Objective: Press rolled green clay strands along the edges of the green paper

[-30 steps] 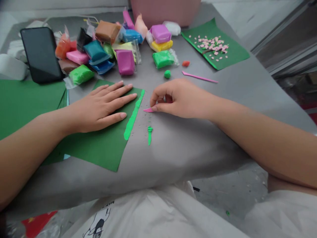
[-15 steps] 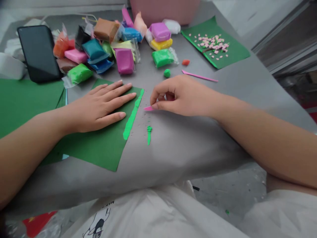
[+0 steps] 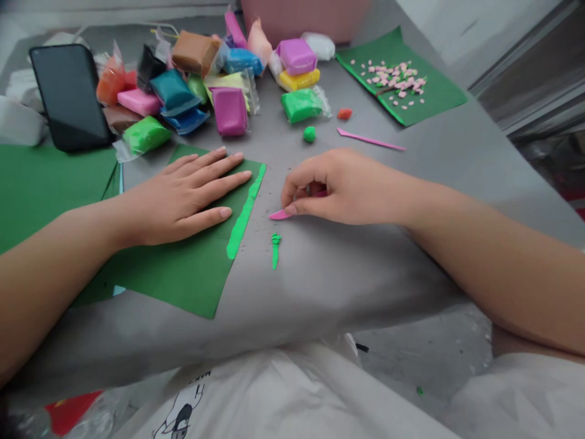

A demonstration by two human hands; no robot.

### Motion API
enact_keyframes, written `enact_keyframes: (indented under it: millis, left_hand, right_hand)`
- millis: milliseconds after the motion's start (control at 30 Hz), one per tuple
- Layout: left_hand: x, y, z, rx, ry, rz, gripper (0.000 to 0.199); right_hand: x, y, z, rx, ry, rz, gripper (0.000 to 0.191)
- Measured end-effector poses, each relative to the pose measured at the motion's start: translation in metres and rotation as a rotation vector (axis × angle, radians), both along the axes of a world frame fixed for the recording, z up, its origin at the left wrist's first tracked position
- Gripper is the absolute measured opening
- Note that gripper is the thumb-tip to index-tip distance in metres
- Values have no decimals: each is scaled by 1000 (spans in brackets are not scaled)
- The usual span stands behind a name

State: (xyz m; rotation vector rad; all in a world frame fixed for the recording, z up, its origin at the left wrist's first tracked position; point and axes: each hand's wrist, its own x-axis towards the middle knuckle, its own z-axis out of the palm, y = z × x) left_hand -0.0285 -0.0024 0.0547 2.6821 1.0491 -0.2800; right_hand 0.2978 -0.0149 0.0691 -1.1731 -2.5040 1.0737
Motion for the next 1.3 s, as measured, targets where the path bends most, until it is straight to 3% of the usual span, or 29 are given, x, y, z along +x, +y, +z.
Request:
enact_keyframes:
  millis: [400,633,800,967,1100,1233,1300]
  left_hand:
    - [-1,1,-1,-2,-6,7,77]
    - [-1,1,-2,-9,-27,2,77]
    - [-2,1,-3,-5,-47,0,76]
    - [-2,1,-3,0,-29,-3,76]
    - [-1,1,-2,-8,-30,-1,77]
    - [0,1,-2,-11,-13,5,77]
    - [0,0,-2,-6,-13,5,76]
  right_hand:
    - [2,-4,8,8,-23,-30,32]
    - [-6,-17,9,-175,75,246,25]
    - [-6,-24,8,-31,102,214,22]
    - [-7,-32,13,-46,70,301,29]
    - [-9,-37,15,127,81,230,27]
    - [-9,-42,14,48,85,315,30]
    - [-8,-41,11,73,70,295,31]
